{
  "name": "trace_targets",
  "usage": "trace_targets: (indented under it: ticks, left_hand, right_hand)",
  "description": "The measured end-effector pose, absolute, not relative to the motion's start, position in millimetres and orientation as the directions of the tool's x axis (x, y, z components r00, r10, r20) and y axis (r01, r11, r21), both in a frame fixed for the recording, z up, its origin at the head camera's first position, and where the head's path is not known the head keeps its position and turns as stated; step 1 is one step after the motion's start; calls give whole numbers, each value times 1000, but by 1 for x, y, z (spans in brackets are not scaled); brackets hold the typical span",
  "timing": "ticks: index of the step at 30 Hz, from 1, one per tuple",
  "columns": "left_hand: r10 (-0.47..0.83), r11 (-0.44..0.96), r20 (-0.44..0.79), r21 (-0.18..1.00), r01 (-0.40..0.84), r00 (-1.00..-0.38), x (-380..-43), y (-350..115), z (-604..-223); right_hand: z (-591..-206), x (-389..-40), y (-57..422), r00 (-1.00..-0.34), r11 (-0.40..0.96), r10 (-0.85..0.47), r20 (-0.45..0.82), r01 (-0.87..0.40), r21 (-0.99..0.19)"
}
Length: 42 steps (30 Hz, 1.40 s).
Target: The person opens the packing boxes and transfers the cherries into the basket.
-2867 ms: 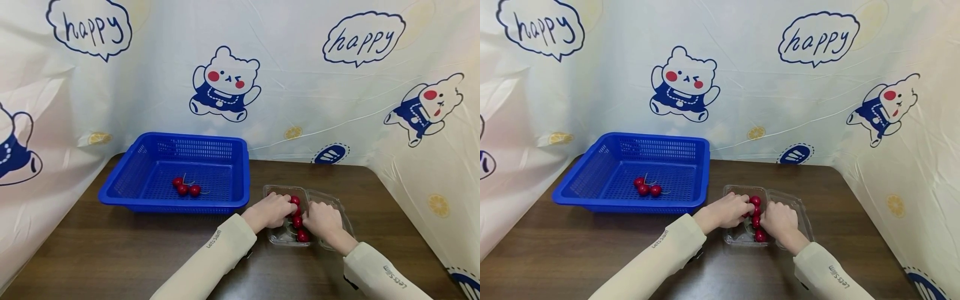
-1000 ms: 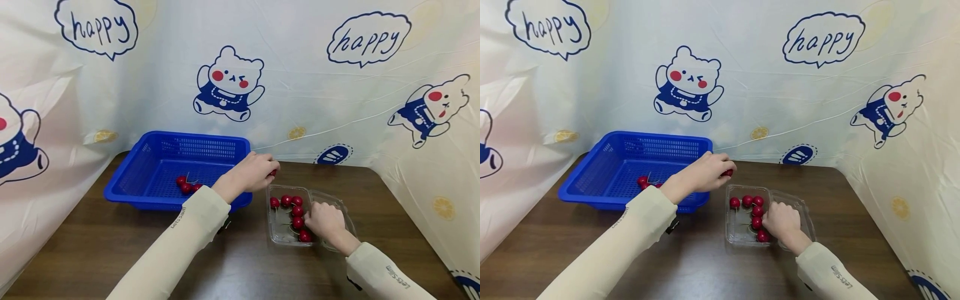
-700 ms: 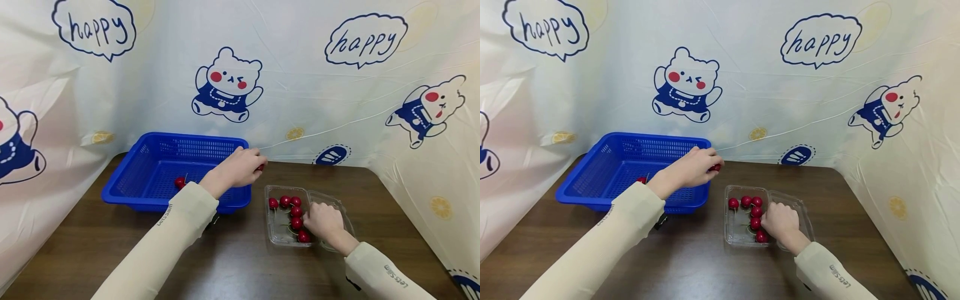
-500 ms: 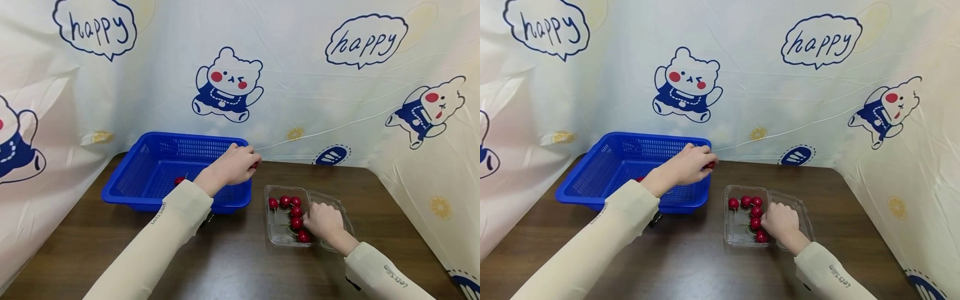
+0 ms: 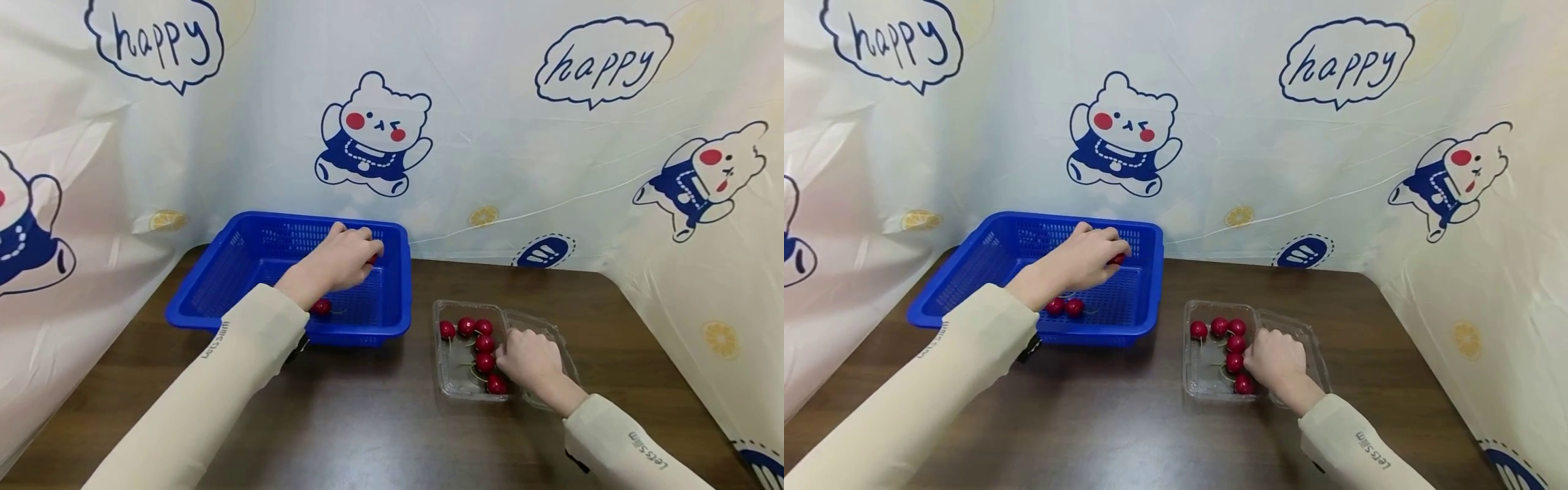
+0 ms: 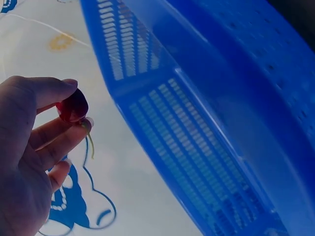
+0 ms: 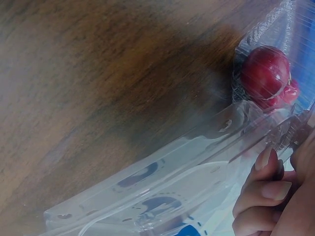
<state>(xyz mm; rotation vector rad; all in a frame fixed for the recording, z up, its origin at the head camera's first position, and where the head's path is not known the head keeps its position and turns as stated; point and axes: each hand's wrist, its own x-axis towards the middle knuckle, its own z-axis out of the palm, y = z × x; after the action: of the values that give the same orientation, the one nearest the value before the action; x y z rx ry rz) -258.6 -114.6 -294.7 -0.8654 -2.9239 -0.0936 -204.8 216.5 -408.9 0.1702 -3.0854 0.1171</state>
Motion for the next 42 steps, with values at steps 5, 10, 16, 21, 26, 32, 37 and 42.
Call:
trace_targets:
  ticks: [5,10,16,21,26,32,37,42]
  left_hand:
    - [516,852,122,23,522,-848,-258,-131,-296]
    - [505,860,125,13,511,-854,-256,-141,-299]
    - [501,864,85,12,504,-861,-253,-152,-311]
    - [499,865,71,13,501,-864,-254,-162,-321]
    - [487,873,28,28,488,-873,-255,-170,-328]
    - [449,892,15,62,449,-894,-259,-180,-335]
    - [403,914,-18,61,401,-915,-263,-188,-342]
    - [400,916,-51,60,397,-915,-266,-192,-347]
  right_hand:
    - [-406,-206,216,-993,991,-107,45,-111,-74]
    - [-407,-206,216,-994,991,-105,32,-107,-76]
    - [-408,-208,219,-994,991,-103,33,-106,-81]
    - [-408,-208,219,-993,990,-107,42,-111,-89]
    - [-407,-206,217,-994,991,-104,35,-107,-84]
    - [-407,-205,216,-994,991,-102,27,-104,-83]
    - [-407,-205,216,-993,991,-107,40,-110,-81]
    - [-406,-205,216,-993,991,-109,42,-112,-76]
